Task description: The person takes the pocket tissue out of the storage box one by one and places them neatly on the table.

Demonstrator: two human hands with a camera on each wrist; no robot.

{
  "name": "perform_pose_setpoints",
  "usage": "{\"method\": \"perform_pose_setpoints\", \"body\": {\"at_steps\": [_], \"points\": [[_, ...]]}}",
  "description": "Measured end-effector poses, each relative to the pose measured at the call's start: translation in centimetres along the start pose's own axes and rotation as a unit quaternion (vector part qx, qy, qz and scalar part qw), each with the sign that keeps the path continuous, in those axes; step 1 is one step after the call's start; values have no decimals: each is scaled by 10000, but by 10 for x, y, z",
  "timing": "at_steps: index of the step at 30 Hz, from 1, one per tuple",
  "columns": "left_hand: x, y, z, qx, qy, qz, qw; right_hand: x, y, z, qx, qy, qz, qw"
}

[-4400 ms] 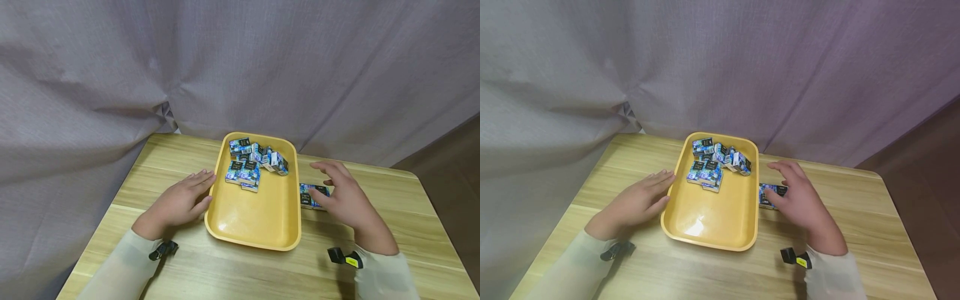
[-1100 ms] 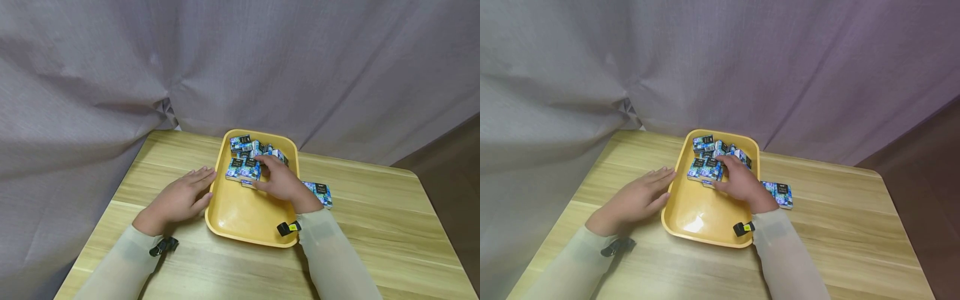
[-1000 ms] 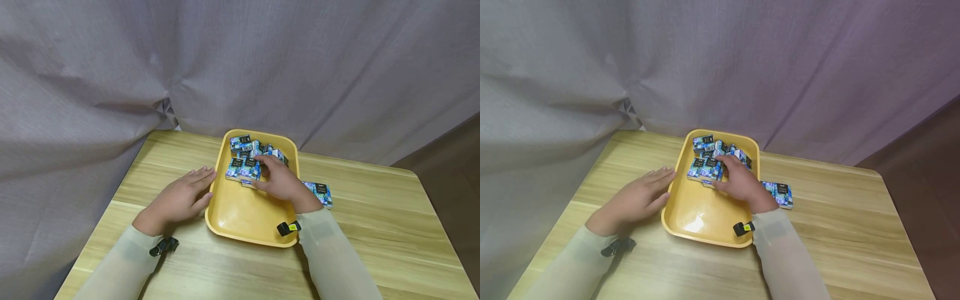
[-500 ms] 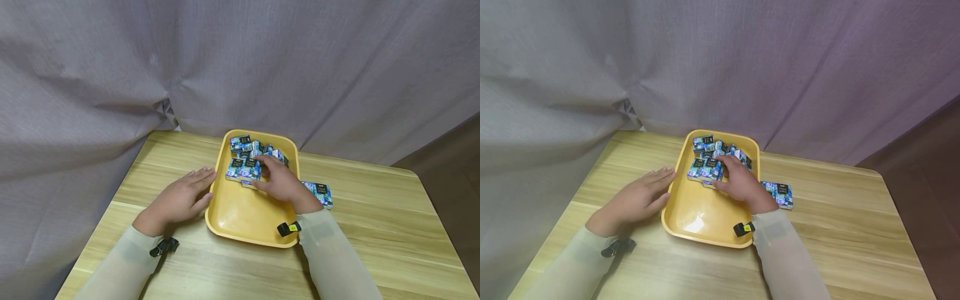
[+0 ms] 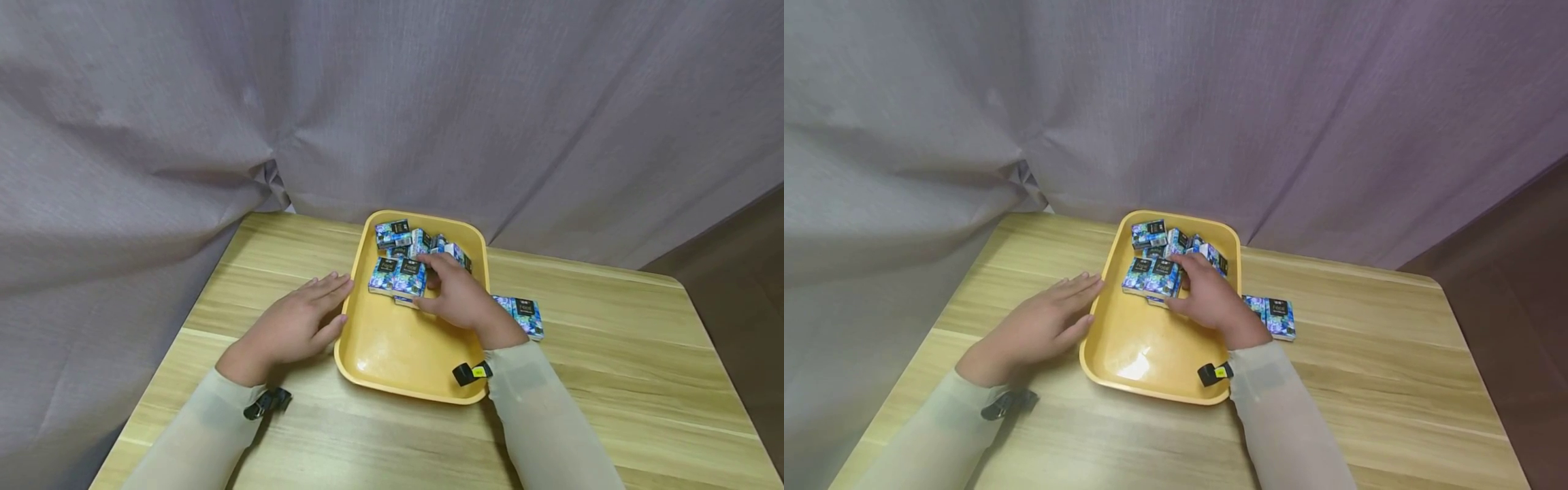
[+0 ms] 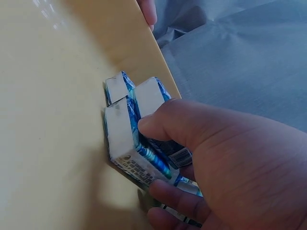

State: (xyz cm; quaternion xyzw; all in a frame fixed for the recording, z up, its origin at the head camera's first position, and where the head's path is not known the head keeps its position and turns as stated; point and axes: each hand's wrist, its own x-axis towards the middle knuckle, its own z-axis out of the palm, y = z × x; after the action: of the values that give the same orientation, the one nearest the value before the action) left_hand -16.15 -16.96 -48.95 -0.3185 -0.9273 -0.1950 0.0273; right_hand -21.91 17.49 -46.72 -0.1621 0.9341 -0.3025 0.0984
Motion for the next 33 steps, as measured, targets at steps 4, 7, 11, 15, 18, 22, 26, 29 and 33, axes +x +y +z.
{"method": "perform_pose_setpoints", "body": {"at_steps": [4,7,11,15,18,22,26,29,33], "points": [[-1,0,0,-16,26,-3,10000,-1,-1,0,59,-10,3,10000],[-1,0,0,-30,28,-6,10000,-2,-1,0,101,2,-5,9999],[-1,0,0,-42,25,-10,10000,-3,-2,0,160,27,-38,9999],[-2,1,0,-60,35,-19,10000,-4,-2,0,180,44,-60,9998],[-2,1,0,-63,36,-21,10000,-4,-1,0,194,57,-66,9998],[-1,2,-1,-72,22,-27,10000,-3,0,0,231,107,-115,9996],[-2,2,-2,-90,8,-43,10000,-2,1,0,308,173,-221,9991],[-1,2,-2,-79,-5,-46,10000,-2,2,0,406,193,-276,9986],[-1,2,-2,-75,2,-48,10000,-2,0,-2,532,190,-297,9980]]}}
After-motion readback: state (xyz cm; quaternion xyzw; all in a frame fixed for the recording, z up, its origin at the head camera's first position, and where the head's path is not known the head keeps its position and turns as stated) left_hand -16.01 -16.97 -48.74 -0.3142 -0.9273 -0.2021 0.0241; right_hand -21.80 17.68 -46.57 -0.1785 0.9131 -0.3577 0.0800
